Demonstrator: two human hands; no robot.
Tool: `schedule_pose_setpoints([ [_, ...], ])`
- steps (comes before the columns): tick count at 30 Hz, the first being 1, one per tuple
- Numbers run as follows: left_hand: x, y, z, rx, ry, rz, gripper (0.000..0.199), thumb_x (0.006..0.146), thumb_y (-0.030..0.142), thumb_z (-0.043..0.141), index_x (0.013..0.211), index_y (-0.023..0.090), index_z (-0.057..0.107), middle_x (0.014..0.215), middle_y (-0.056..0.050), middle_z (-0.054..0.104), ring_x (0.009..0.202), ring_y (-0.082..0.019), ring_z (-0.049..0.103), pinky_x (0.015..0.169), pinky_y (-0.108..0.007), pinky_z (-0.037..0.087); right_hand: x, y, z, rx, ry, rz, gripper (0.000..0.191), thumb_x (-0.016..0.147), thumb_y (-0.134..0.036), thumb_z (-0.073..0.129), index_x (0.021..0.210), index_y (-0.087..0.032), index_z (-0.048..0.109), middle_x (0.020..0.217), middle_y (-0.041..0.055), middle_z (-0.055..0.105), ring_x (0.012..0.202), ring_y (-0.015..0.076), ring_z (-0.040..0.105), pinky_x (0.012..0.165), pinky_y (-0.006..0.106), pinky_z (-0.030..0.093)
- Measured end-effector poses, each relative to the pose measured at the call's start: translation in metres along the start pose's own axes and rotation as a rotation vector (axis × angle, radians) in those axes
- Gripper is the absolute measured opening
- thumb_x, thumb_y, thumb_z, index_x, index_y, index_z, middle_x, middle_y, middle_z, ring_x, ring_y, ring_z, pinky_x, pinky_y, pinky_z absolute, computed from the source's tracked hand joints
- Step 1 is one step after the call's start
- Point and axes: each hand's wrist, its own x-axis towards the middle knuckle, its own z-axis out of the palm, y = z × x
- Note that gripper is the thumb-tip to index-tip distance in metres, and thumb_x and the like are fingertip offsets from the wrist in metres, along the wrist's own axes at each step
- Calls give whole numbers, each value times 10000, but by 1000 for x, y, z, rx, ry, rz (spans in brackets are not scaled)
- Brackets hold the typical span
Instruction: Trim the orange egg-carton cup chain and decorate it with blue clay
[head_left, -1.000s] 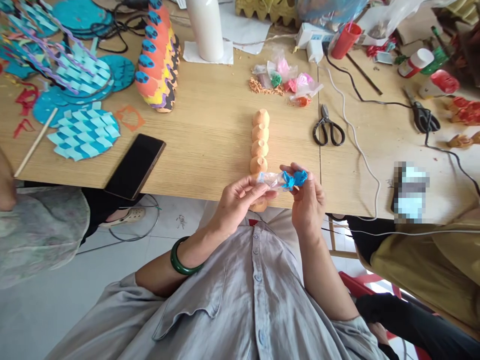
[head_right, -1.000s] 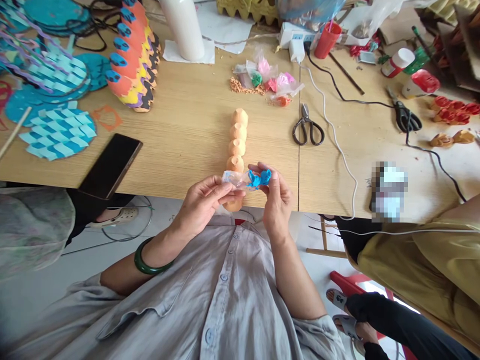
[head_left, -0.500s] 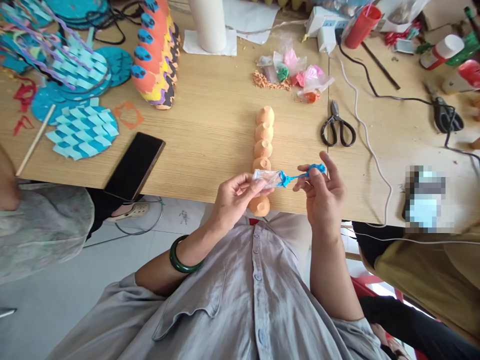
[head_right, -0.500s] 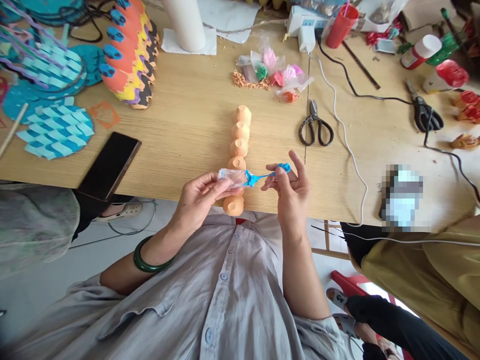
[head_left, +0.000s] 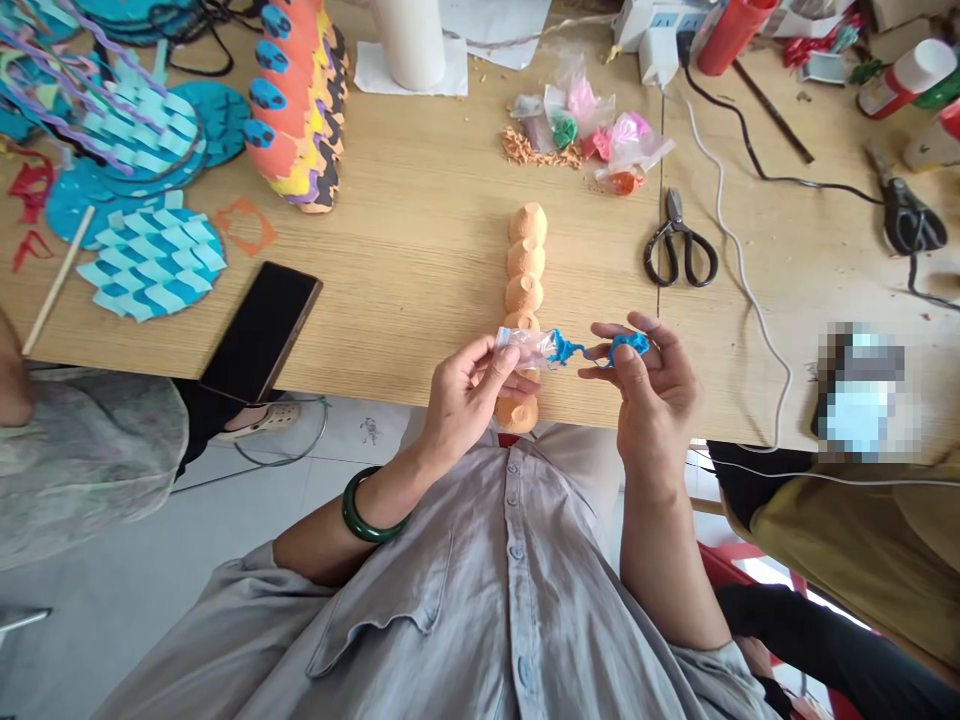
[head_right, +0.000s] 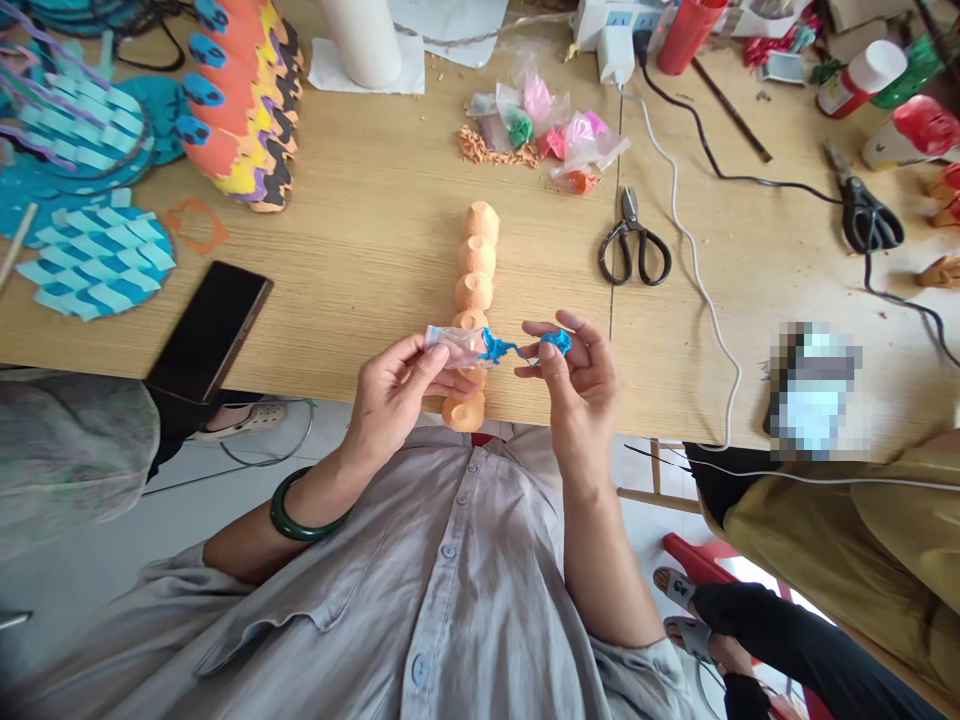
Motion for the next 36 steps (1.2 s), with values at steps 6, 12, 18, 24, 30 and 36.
schedule_pose_setpoints([
  [6,4,-3,0,-207,-167,-143,269,860,412,792,957,161,792,976,-77,812,873,-188,782,848,-292,629,-9,9,10,-34,-128,-8,211,898,-332,764,1099,-274,732,1146,28,781,1040,182,750,848,331,666],
  [12,7,-4,-2,-221,-156,-198,267,777,403,860,895,169,815,868,-43,811,748,-151,762,747,-257,625,-13,11,8,-75,-195,-84,329,910,-285,757,1227,-302,670,1222,40,758,1158,200,720,892,345,649],
  [18,0,-5,1,-91,-112,-73,288,788,408,834,920,159,779,629,-9,740,493,-132,676,530,-237,574,-13,4,6,-198,-151,-132,197,931,-310,725,1123,-323,768,1200,34,700,1065,189,698,672,283,663],
  [24,2,-3,1,-136,-86,-79,250,742,396,800,772,170,697,530,17,684,418,-128,624,429,-227,540,-20,8,11,-137,-237,-112,258,946,-289,708,1201,-318,736,1115,21,708,909,153,713,732,306,695],
  [30,6,0,-1,-200,-208,-179,202,762,351,714,822,159,726,481,37,650,342,-117,573,369,-216,505,-19,11,11,-93,-241,-68,219,941,-273,717,1156,-294,749,1099,17,742,845,138,742,749,299,694],
  [36,6,2,-2,-182,-226,-171,213,794,338,700,890,149,721,629,-11,751,485,-152,707,483,-214,579,-19,9,13,-38,-145,-100,393,915,-246,747,1289,-330,661,1078,11,764,941,173,755,701,293,683],
])
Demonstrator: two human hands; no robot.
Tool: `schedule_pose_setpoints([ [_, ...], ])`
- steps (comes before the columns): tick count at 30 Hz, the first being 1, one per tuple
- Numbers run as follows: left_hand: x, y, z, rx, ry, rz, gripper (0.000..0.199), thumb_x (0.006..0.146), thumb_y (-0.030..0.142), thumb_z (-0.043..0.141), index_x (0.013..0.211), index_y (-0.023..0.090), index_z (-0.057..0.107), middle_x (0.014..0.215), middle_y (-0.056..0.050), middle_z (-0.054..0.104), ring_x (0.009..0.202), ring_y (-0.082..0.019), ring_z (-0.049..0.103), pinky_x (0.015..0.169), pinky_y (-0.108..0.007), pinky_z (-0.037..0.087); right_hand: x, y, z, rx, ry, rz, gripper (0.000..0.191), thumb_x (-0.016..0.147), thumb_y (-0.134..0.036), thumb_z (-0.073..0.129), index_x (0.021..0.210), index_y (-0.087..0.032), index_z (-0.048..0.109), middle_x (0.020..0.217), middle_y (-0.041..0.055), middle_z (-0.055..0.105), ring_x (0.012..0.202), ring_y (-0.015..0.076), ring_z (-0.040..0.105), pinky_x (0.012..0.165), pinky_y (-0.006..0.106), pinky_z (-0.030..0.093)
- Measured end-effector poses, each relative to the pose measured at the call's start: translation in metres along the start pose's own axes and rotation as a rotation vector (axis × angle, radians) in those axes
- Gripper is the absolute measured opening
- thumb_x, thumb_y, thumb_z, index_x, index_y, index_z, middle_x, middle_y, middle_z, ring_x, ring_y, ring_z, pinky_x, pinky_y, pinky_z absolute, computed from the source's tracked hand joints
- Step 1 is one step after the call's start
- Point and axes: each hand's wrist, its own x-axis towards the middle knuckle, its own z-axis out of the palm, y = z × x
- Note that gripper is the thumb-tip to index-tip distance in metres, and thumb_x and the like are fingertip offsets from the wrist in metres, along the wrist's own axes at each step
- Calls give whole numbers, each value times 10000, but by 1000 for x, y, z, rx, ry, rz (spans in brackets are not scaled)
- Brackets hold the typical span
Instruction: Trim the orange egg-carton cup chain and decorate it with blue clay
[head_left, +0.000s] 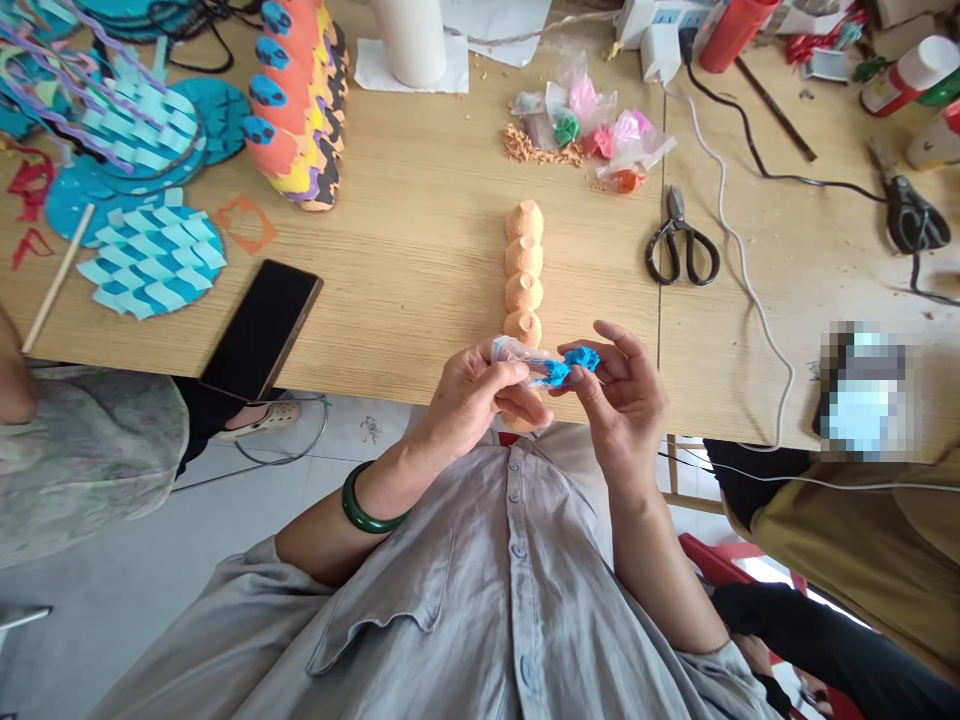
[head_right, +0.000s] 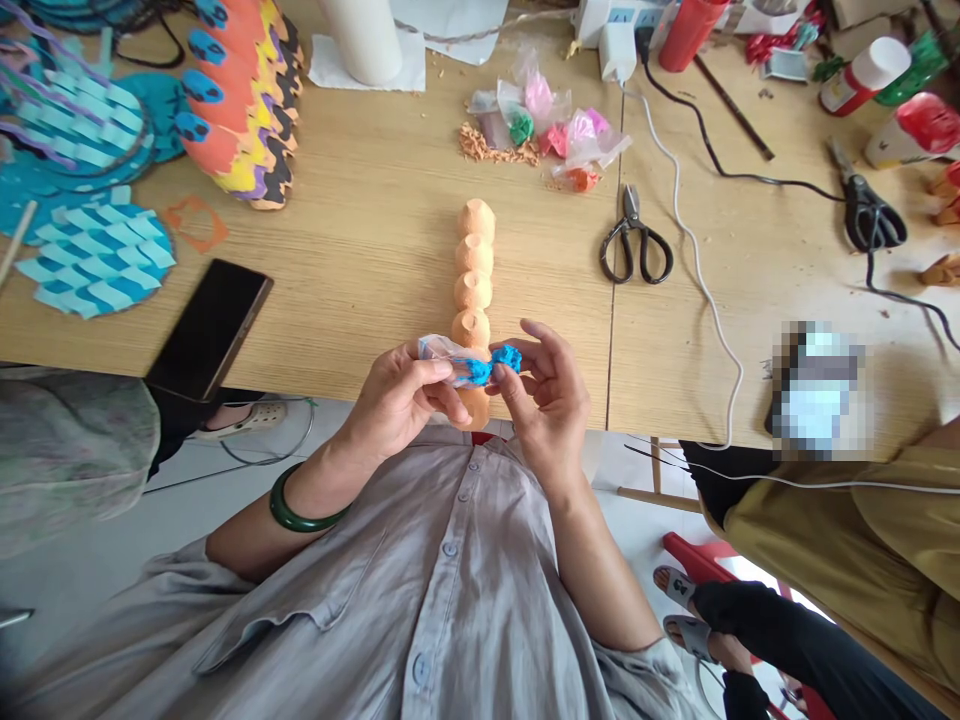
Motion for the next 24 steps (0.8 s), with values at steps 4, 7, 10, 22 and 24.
schedule_pose_setpoints([
  [4,-4,-2,1,56,48,43,229,858,383,708,882,157,676,659,-14,759,461,-153,697,447,-212,558,-4,-1,-2,-142,72,-94,266,950,-226,695,1193,-328,725,1147,22,751,1024,190,735,754,325,680],
  [7,-7,-4,2,88,87,80,301,862,453,742,909,169,653,788,-26,798,471,-152,705,462,-236,581,-4,0,-5,-310,158,-296,373,974,-209,651,1304,-379,689,1209,18,752,1095,213,730,873,402,670],
  [10,-8,-7,2,119,72,64,342,859,490,752,953,175,661,722,-10,774,462,-149,698,449,-219,559,0,5,-2,-463,33,-490,424,955,-165,664,1326,-369,690,1243,20,771,1177,238,721,1034,486,610],
  [22,-8,-7,3,166,71,18,375,870,521,735,981,166,683,636,-4,735,463,-151,691,445,-214,550,6,2,8,-103,192,-153,254,1020,-295,593,1233,-322,729,1167,10,789,1100,204,757,1051,462,592],
  [24,-9,-7,2,175,78,33,361,859,506,754,960,170,671,698,-7,754,461,-140,686,456,-220,565,5,3,6,-211,4,-167,248,999,-299,628,1219,-322,740,1207,21,780,1152,219,736,1056,454,586],
])
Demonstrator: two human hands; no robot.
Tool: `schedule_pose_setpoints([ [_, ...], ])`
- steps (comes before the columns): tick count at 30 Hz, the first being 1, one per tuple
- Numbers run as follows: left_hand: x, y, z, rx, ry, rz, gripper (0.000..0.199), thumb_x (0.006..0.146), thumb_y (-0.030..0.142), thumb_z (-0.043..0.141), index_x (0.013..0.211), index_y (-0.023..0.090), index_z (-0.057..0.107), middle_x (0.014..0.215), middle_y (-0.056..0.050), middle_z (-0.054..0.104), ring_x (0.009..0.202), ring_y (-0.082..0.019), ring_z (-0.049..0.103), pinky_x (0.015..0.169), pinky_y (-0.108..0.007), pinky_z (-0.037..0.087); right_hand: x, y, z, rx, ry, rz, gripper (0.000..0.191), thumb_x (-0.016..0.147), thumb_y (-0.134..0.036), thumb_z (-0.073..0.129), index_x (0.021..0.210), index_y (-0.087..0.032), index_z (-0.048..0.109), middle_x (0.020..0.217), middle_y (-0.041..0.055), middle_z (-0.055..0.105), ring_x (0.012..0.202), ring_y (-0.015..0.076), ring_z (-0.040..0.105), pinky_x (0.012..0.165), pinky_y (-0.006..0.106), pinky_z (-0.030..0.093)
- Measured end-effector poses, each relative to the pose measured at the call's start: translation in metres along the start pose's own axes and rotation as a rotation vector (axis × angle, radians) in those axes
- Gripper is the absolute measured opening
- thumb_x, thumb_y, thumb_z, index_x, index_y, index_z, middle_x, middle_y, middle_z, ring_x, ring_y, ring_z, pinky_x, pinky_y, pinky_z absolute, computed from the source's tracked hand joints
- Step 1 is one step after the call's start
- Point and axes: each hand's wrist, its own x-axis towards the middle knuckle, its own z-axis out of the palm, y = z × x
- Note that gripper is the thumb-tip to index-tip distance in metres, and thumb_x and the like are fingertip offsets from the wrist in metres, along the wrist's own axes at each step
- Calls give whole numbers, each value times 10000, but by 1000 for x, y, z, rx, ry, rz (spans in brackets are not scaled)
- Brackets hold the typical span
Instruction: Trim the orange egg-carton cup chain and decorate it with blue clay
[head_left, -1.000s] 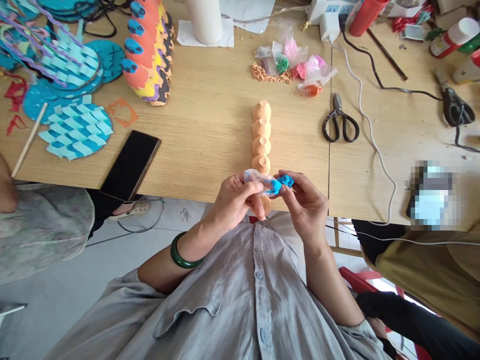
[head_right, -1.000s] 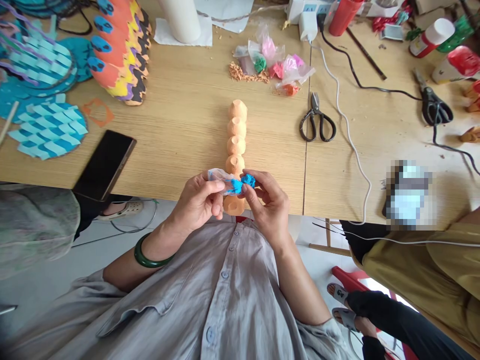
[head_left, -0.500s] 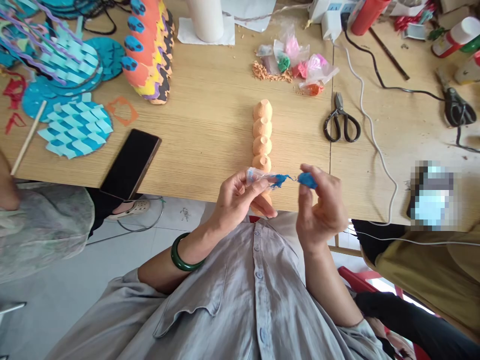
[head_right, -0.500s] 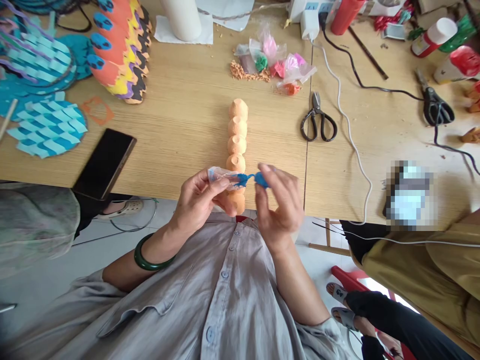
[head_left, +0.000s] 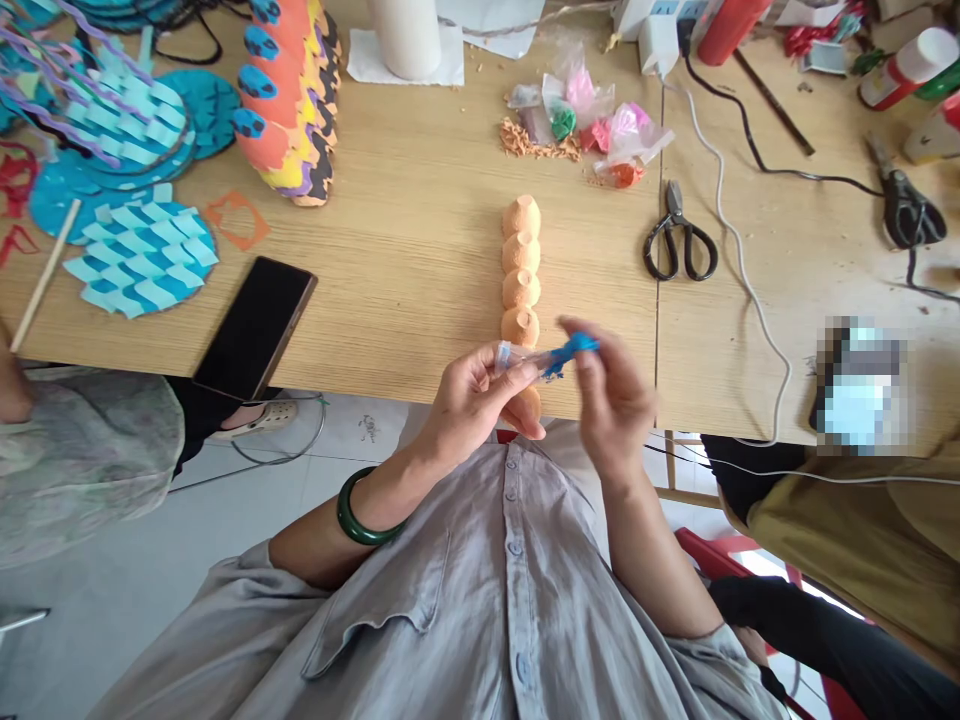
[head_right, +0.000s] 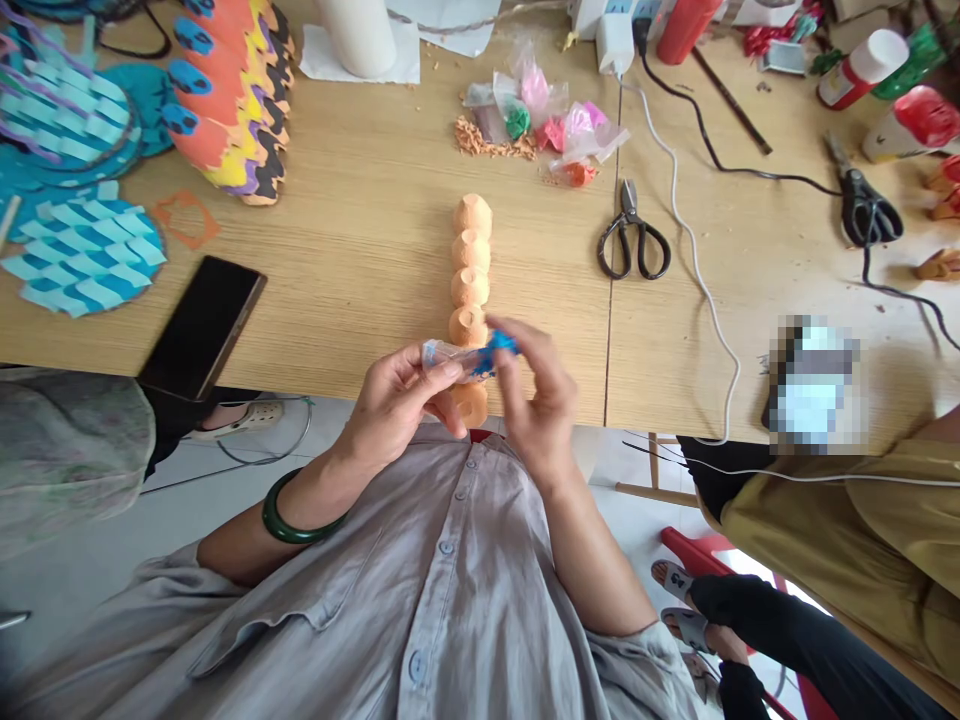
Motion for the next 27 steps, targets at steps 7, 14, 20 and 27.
schedule_pose_setpoints([
  [7,-2,4,2,67,7,45,382,862,550,742,898,183,642,751,-20,761,490,-144,697,456,-226,566,2,-3,-1,-2,178,49,265,1047,-318,541,1254,-337,705,1062,12,803,1009,194,770,995,438,618],
  [14,-3,4,3,104,-6,54,383,877,551,728,890,187,609,775,-7,755,457,-127,682,455,-212,555,3,4,2,-62,39,10,229,1015,-312,604,1207,-295,728,1063,32,807,999,207,774,934,408,629],
  [20,-4,0,1,201,7,130,365,897,545,708,896,197,599,768,-7,752,474,-139,696,442,-209,526,3,7,2,-15,-28,83,235,1001,-384,622,1180,-285,736,1086,38,812,1012,211,777,932,410,636],
  [27,-5,-1,2,269,48,204,333,914,526,696,926,200,628,790,-11,772,462,-138,698,418,-197,482,7,12,-1,69,187,68,253,1032,-386,559,1193,-296,732,1056,25,803,1017,206,774,974,439,627],
])
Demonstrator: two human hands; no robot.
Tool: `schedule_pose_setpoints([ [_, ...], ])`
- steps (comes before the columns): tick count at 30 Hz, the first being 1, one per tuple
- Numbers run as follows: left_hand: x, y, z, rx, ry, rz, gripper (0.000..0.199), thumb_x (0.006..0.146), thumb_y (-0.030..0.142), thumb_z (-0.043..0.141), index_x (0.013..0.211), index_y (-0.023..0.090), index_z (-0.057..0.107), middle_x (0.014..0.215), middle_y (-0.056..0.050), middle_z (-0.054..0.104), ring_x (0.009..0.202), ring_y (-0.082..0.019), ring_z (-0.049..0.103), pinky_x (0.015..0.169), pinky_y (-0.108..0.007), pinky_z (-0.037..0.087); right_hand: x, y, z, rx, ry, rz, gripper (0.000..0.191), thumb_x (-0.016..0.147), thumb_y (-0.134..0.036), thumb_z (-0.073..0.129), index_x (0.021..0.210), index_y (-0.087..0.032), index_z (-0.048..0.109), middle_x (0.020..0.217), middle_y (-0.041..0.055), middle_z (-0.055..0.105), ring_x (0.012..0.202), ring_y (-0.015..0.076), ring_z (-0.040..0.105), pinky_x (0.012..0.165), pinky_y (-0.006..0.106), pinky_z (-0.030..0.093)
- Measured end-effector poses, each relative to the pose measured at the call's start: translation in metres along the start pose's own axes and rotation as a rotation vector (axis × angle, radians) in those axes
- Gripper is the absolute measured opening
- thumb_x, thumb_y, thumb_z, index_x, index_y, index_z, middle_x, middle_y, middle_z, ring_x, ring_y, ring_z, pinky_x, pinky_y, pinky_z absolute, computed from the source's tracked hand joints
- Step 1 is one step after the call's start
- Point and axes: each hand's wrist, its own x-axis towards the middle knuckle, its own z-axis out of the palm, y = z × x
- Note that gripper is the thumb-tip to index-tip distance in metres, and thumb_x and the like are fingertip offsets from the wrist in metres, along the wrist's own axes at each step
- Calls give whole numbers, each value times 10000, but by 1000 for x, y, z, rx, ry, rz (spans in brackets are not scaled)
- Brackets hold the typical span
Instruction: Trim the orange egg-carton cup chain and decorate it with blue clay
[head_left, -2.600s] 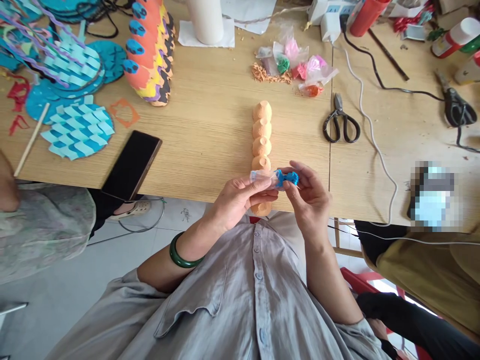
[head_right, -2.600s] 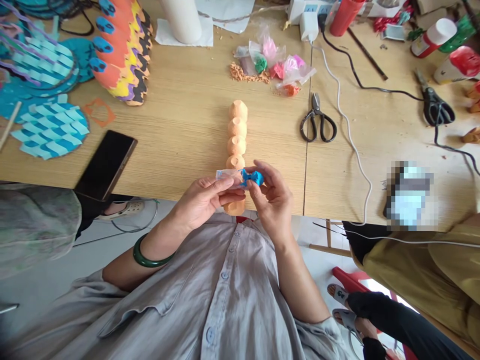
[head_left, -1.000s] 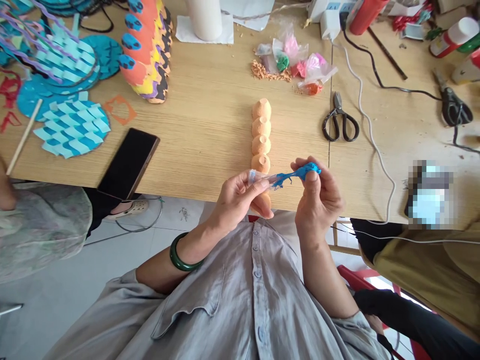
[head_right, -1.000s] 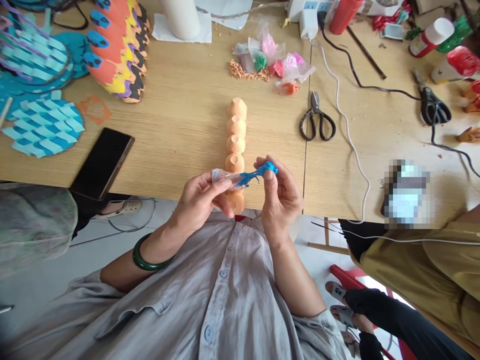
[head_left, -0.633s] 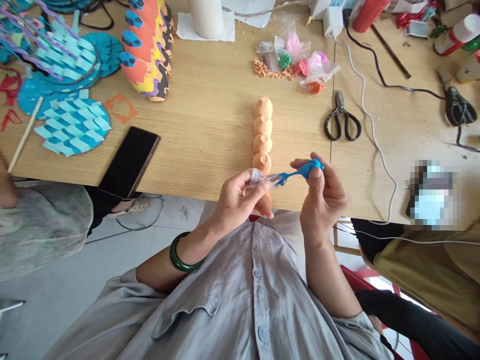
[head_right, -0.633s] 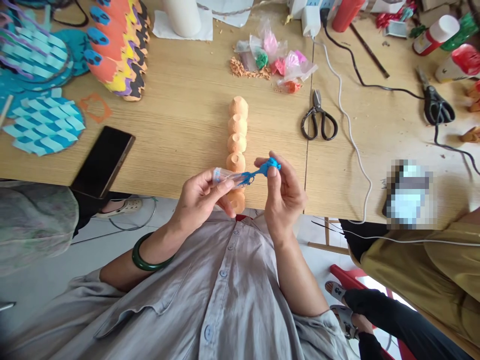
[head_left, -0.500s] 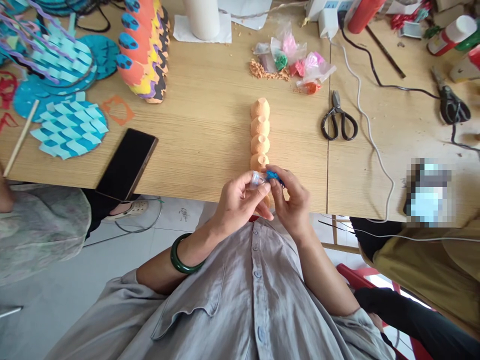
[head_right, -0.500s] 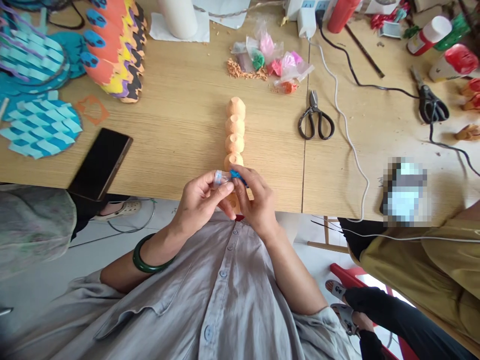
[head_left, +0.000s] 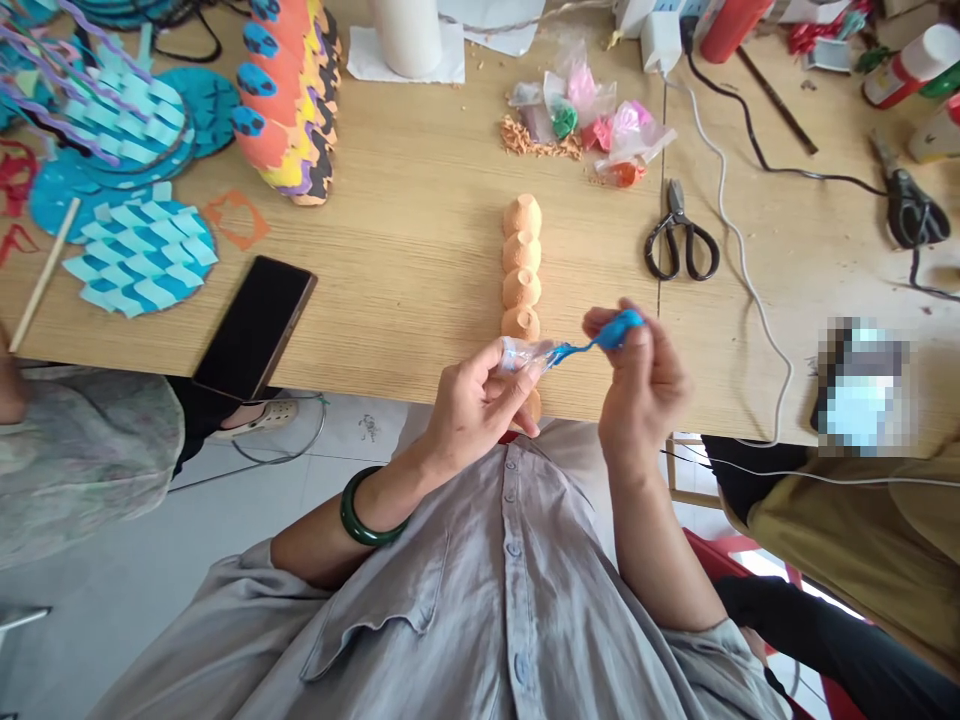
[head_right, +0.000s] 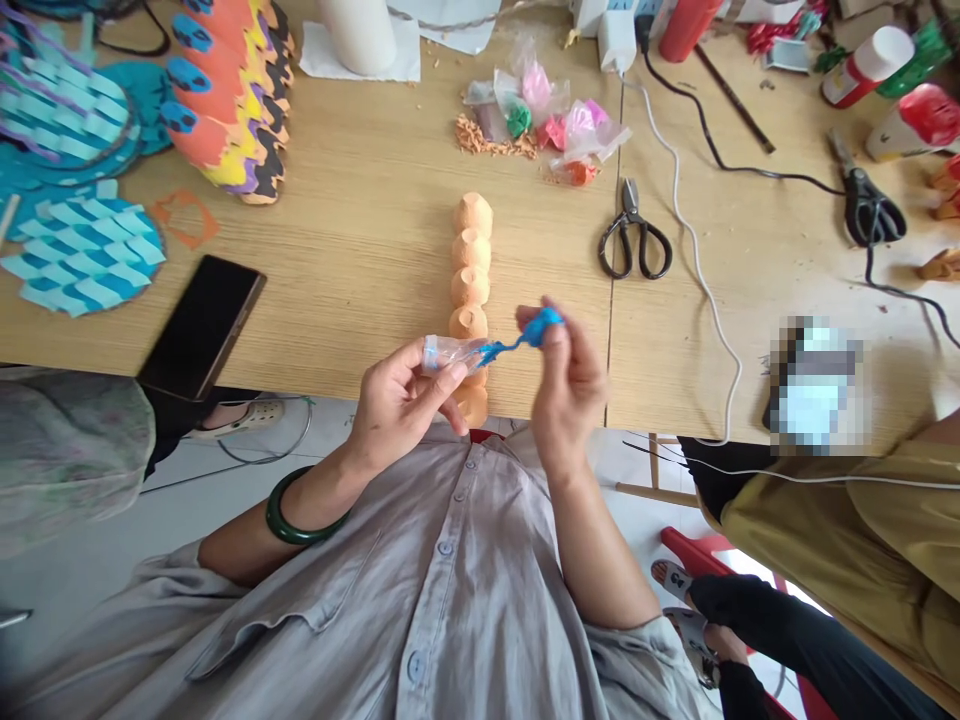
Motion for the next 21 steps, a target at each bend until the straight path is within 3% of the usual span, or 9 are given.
schedule_pose_setpoints([
  [3,-1,-1,1,9,-4,5,322,929,512,681,1007,200,657,798,-12,781,471,-138,700,431,-196,492,-2,-2,1,-85,-160,-13,238,1012,-383,601,1182,-303,746,1086,35,805,1038,215,768,976,431,622],
  [7,-1,-1,1,38,22,26,302,912,491,708,994,201,682,960,-43,808,468,-113,687,439,-190,489,0,-9,-1,51,77,-5,276,1060,-361,505,1214,-332,732,1082,16,798,1002,188,774,989,408,618],
  [8,0,-1,1,28,19,18,300,905,491,716,982,202,681,963,-42,807,466,-112,685,443,-191,495,0,-10,-1,27,47,-18,266,1055,-353,518,1207,-333,736,1108,17,794,1040,191,764,1011,408,607],
  [11,2,0,1,-42,9,-41,323,888,505,731,956,197,662,868,-26,788,446,-118,675,435,-199,508,-3,-10,0,-106,-233,-38,213,1006,-347,618,1158,-294,758,1141,42,794,1100,220,748,1016,425,604],
  [12,3,1,1,-66,14,-62,333,883,509,736,932,190,653,853,-25,782,434,-118,668,428,-202,509,-3,-9,0,-101,-240,-23,216,1004,-352,621,1157,-284,757,1125,45,798,1077,220,759,1002,431,614],
  [16,5,3,-1,-113,53,-94,340,870,494,753,868,175,635,911,-37,790,399,-102,646,391,-195,490,4,-5,-4,77,69,63,289,1046,-408,524,1223,-279,714,1096,32,791,982,199,789,989,460,634],
  [21,7,2,0,-166,54,-143,356,843,516,771,855,185,641,853,-8,775,393,-98,629,413,-219,542,5,-11,-6,25,-6,69,396,1046,-457,503,1422,-345,562,1202,48,760,1080,225,769,962,459,644],
])
